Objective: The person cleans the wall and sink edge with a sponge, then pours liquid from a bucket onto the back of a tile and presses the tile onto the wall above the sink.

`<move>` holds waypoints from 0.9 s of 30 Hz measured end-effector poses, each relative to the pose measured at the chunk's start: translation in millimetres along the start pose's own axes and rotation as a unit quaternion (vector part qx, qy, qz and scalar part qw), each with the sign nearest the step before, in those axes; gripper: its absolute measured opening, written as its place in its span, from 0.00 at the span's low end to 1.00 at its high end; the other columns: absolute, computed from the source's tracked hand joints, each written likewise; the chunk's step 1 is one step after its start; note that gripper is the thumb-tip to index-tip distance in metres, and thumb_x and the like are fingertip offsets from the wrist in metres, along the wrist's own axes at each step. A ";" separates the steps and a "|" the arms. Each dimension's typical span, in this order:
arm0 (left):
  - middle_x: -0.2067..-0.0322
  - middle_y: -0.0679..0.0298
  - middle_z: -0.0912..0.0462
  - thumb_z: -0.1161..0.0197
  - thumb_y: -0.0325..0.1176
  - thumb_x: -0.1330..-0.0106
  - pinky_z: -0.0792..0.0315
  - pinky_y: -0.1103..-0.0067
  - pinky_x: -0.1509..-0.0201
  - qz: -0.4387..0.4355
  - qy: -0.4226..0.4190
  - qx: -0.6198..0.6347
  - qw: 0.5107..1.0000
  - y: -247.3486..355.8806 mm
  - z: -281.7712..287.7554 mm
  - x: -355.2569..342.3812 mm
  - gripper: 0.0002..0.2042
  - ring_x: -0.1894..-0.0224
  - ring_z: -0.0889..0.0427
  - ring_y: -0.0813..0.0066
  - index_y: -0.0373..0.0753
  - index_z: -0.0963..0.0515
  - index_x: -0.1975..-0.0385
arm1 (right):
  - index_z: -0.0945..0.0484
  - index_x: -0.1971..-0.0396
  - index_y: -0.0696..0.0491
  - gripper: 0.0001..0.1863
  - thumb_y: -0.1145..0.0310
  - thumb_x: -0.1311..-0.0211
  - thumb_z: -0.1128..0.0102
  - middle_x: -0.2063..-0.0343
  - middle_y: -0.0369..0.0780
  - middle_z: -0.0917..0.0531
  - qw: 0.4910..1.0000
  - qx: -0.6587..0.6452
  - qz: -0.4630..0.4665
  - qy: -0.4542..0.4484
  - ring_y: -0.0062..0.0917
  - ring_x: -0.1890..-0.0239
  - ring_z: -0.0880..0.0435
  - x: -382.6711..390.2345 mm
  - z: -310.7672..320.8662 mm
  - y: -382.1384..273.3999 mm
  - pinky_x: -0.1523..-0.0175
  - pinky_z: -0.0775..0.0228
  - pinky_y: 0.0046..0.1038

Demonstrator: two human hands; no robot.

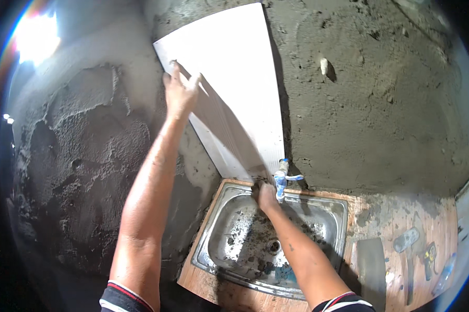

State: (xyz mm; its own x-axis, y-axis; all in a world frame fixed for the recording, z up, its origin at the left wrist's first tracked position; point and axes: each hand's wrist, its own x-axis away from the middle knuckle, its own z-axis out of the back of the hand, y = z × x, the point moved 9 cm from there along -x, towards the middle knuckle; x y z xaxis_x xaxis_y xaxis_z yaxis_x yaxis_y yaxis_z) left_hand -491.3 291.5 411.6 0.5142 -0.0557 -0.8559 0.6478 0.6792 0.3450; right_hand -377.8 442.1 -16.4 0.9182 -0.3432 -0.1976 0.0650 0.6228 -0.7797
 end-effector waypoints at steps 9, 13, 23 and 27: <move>0.29 0.32 0.51 0.27 0.43 0.42 0.52 0.55 0.21 0.102 -0.004 0.119 0.988 -52.1 -28.1 88.5 0.49 0.26 0.50 0.34 0.24 0.50 0.29 | 0.18 0.53 0.56 0.18 0.60 0.36 0.43 0.55 0.51 0.14 0.855 0.130 0.089 -0.494 0.46 0.50 0.16 137.6 17.7 -79.5 0.43 0.25 0.43; 0.31 0.33 0.48 0.26 0.38 0.43 0.50 0.54 0.23 0.149 -0.022 0.162 0.975 -40.4 -26.5 89.1 0.47 0.28 0.47 0.34 0.24 0.49 0.30 | 0.15 0.57 0.53 0.21 0.52 0.33 0.47 0.59 0.48 0.13 0.957 0.190 0.102 -0.194 0.38 0.57 0.13 65.6 159.3 -107.2 0.47 0.21 0.39; 0.38 0.38 0.39 0.27 0.30 0.44 0.41 0.58 0.26 0.162 -0.050 0.164 0.972 -53.9 -13.8 78.3 0.42 0.34 0.37 0.41 0.24 0.44 0.32 | 0.15 0.59 0.56 0.17 0.58 0.37 0.37 0.60 0.48 0.12 0.974 0.191 0.054 0.109 0.39 0.53 0.14 -16.1 261.1 -201.9 0.44 0.25 0.37; 0.40 0.40 0.34 0.26 0.29 0.45 0.38 0.61 0.27 0.164 -0.023 0.178 0.970 -63.6 -11.9 76.9 0.40 0.36 0.33 0.43 0.23 0.40 0.34 | 0.15 0.57 0.55 0.18 0.56 0.37 0.37 0.58 0.47 0.12 0.968 0.211 0.077 0.108 0.39 0.51 0.14 -31.9 248.5 -218.1 0.42 0.26 0.37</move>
State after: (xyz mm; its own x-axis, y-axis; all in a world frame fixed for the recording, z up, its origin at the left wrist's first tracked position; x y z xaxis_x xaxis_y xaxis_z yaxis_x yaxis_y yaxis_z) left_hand -499.7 252.7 319.2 0.7447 0.0822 -0.6623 0.5942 0.3702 0.7141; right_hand -324.1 491.9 307.7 0.8293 -0.3336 -0.4483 0.1292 0.8950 -0.4270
